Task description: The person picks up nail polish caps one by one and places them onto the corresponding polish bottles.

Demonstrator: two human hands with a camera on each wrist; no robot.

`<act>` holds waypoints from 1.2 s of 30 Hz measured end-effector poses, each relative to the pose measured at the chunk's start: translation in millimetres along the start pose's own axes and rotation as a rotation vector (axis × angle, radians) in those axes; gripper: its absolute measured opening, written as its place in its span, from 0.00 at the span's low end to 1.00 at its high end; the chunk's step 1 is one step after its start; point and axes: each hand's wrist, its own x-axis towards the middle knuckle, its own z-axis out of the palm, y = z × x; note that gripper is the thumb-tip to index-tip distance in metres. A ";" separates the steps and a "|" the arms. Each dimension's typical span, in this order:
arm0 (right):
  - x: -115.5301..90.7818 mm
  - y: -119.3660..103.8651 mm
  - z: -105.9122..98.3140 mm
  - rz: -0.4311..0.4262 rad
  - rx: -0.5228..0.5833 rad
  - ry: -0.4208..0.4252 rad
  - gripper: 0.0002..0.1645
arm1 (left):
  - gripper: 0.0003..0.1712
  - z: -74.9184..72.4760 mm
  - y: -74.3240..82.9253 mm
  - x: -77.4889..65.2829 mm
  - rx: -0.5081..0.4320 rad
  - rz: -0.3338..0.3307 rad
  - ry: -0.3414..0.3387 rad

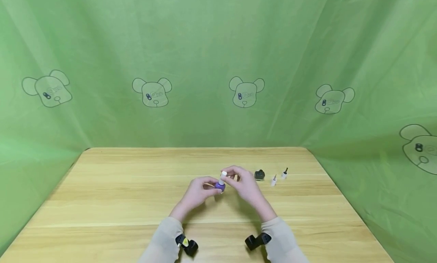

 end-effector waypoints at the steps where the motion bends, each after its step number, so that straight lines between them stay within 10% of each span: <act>1: -0.1 0.0 1.6 0.007 0.003 0.023 0.11 | 0.17 0.3 0.3 0.0 0.004 0.002 0.001; 11: -0.2 3.4 10.8 0.061 0.050 0.134 0.15 | 0.17 3.3 -0.3 1.7 0.016 0.015 0.012; 36: 0.4 3.7 -3.7 -0.080 0.034 -0.125 0.26 | 0.18 -0.9 -3.2 1.7 0.028 0.011 0.028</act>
